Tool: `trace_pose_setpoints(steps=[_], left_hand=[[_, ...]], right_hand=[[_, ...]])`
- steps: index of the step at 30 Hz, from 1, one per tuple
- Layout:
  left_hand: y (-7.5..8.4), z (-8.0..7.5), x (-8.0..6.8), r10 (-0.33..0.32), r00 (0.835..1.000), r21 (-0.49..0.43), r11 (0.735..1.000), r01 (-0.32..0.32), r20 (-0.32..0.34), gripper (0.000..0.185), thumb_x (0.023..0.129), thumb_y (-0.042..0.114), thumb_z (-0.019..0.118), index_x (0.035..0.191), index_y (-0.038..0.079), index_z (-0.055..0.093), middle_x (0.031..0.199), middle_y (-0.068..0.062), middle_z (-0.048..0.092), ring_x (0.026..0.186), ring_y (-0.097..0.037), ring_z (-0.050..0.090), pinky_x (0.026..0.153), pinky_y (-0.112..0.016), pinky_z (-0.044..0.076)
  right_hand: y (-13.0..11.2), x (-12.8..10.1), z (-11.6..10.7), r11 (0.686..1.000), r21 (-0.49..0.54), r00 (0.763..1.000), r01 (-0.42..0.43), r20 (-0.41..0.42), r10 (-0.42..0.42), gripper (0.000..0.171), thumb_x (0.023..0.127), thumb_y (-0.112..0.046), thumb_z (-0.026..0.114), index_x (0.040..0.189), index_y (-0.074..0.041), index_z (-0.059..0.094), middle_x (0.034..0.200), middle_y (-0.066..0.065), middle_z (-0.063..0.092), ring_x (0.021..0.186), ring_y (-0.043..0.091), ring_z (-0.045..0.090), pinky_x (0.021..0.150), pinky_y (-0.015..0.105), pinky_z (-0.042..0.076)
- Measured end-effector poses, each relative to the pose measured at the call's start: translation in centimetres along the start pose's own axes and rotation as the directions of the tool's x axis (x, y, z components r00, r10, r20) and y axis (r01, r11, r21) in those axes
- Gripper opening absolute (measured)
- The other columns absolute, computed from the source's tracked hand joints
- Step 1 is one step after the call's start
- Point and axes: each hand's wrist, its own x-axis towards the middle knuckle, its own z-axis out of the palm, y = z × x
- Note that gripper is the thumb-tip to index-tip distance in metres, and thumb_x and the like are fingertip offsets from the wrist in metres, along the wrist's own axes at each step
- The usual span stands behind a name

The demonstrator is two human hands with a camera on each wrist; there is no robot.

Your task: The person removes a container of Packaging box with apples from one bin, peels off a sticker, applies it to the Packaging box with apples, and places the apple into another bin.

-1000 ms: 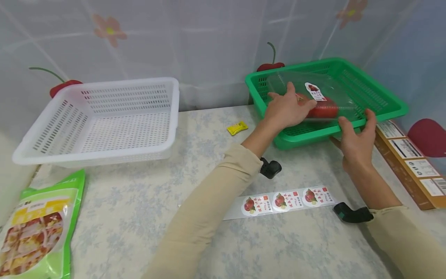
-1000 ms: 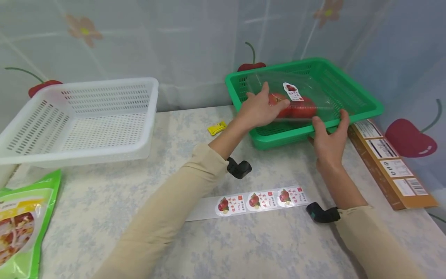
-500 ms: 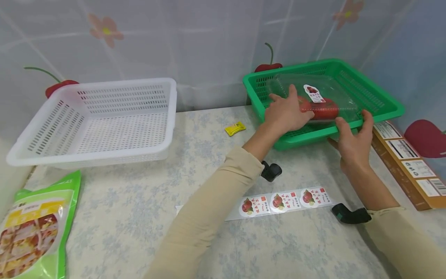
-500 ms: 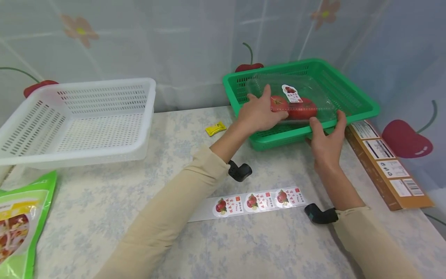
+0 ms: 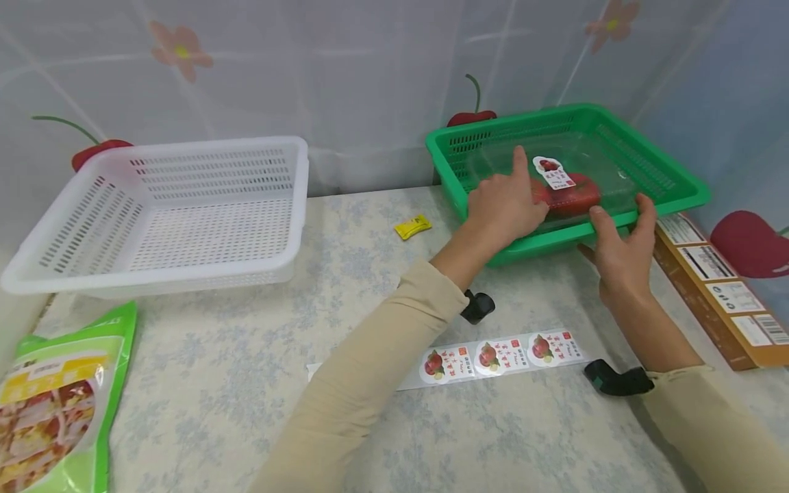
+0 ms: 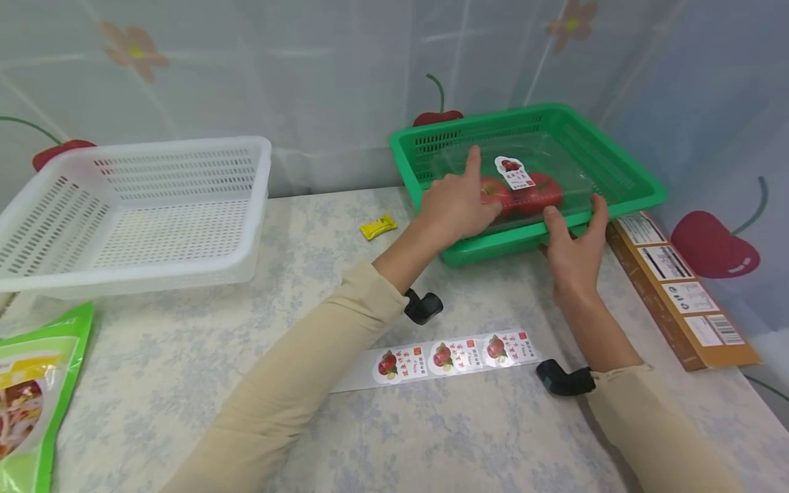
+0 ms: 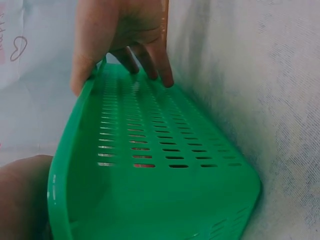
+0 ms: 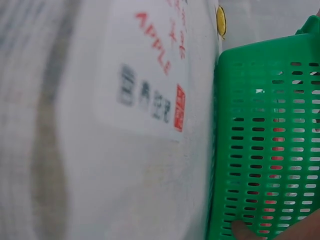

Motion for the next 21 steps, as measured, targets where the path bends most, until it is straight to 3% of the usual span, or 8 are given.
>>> trace_pose_setpoints(steps=[2, 4, 9, 11, 13, 16, 19, 21], left_hand=[[0.0, 0.1, -0.2, 0.003, 1.000, -0.002, 1.000, -0.003, -0.014, 0.085, 0.095, 0.047, 0.055, 0.159, 0.021, 0.006, 0.069, 0.004, 0.059, 0.063, -0.013, 0.055, 0.050, -0.027, 0.040], [0.0, 0.0, -0.4, 0.006, 1.000, -0.004, 1.000, -0.006, -0.027, 0.081, 0.097, 0.045, 0.054, 0.159, 0.020, 0.009, 0.068, 0.003, 0.058, 0.060, -0.013, 0.054, 0.047, -0.026, 0.039], [-0.9, -0.3, -1.0, 0.093, 0.994, -0.094, 0.991, -0.098, -0.053, 0.069, 0.099, 0.040, 0.054, 0.156, 0.016, 0.024, 0.096, 0.002, 0.059, 0.083, -0.013, 0.057, 0.065, -0.028, 0.050], [-1.8, -0.4, -1.3, 0.161, 0.985, -0.200, 0.965, -0.170, -0.061, 0.062, 0.100, 0.035, 0.055, 0.153, 0.013, 0.032, 0.098, 0.001, 0.059, 0.089, -0.013, 0.056, 0.076, -0.027, 0.049], [-2.9, -0.5, -1.7, 0.221, 0.971, -0.316, 0.919, -0.237, -0.085, 0.055, 0.101, 0.031, 0.055, 0.149, 0.012, 0.039, 0.103, 0.001, 0.059, 0.100, -0.011, 0.054, 0.086, -0.026, 0.046], [-4.7, -0.9, -2.7, 0.261, 0.954, -0.437, 0.847, -0.301, -0.151, 0.048, 0.100, 0.028, 0.055, 0.145, 0.013, 0.047, 0.121, 0.000, 0.060, 0.115, -0.010, 0.050, 0.096, -0.027, 0.043], [-6.5, -1.4, -4.0, 0.260, 0.943, -0.454, 0.829, -0.328, -0.208, 0.045, 0.100, 0.028, 0.055, 0.143, 0.014, 0.051, 0.144, 0.000, 0.048, 0.131, -0.013, 0.042, 0.104, -0.031, 0.040], [-7.7, -1.6, -4.7, 0.260, 0.939, -0.450, 0.827, -0.336, -0.224, 0.045, 0.100, 0.028, 0.055, 0.142, 0.014, 0.052, 0.144, 0.000, 0.049, 0.131, -0.012, 0.042, 0.104, -0.031, 0.039]], right_hand=[[0.0, -0.1, 0.0, 1.000, -0.003, 1.000, 0.000, -0.002, 0.000, 0.075, 0.098, -0.041, 0.058, 0.156, -0.039, 0.010, 0.162, -0.007, 0.002, 0.144, 0.018, 0.021, 0.108, 0.054, 0.031], [0.0, -0.1, -0.1, 1.000, -0.002, 1.000, 0.001, -0.002, -0.001, 0.075, 0.098, -0.041, 0.058, 0.156, -0.039, 0.011, 0.162, -0.007, 0.002, 0.144, 0.019, 0.022, 0.108, 0.054, 0.031], [-0.3, -0.3, 0.0, 1.000, -0.011, 1.000, -0.009, 0.002, 0.009, 0.075, 0.098, -0.041, 0.057, 0.156, -0.039, 0.011, 0.162, -0.008, 0.001, 0.143, 0.019, 0.024, 0.109, 0.054, 0.031], [-0.4, -0.4, -0.1, 0.999, -0.031, 1.000, -0.020, -0.001, 0.020, 0.075, 0.098, -0.042, 0.057, 0.156, -0.040, 0.010, 0.163, -0.007, 0.001, 0.143, 0.018, 0.023, 0.109, 0.053, 0.030], [-0.5, -0.3, -0.1, 0.998, -0.054, 1.000, -0.028, -0.001, 0.028, 0.076, 0.097, -0.044, 0.057, 0.156, -0.040, 0.009, 0.163, -0.006, 0.001, 0.143, 0.018, 0.022, 0.111, 0.052, 0.029], [-0.7, -0.2, -0.2, 0.997, -0.072, 0.999, -0.037, 0.008, 0.038, 0.079, 0.096, -0.046, 0.058, 0.156, -0.040, 0.007, 0.163, -0.004, 0.002, 0.143, 0.016, 0.021, 0.113, 0.050, 0.026], [-0.9, -0.2, -0.5, 0.996, -0.071, 0.998, -0.045, 0.040, 0.048, 0.081, 0.095, -0.046, 0.059, 0.157, -0.039, 0.006, 0.163, -0.004, 0.000, 0.143, 0.016, 0.019, 0.115, 0.049, 0.024], [-1.2, -0.4, -1.0, 0.996, -0.064, 0.995, -0.062, 0.080, 0.067, 0.085, 0.095, -0.046, 0.060, 0.157, -0.038, 0.002, 0.163, -0.006, -0.005, 0.145, 0.012, 0.013, 0.117, 0.044, 0.019]])
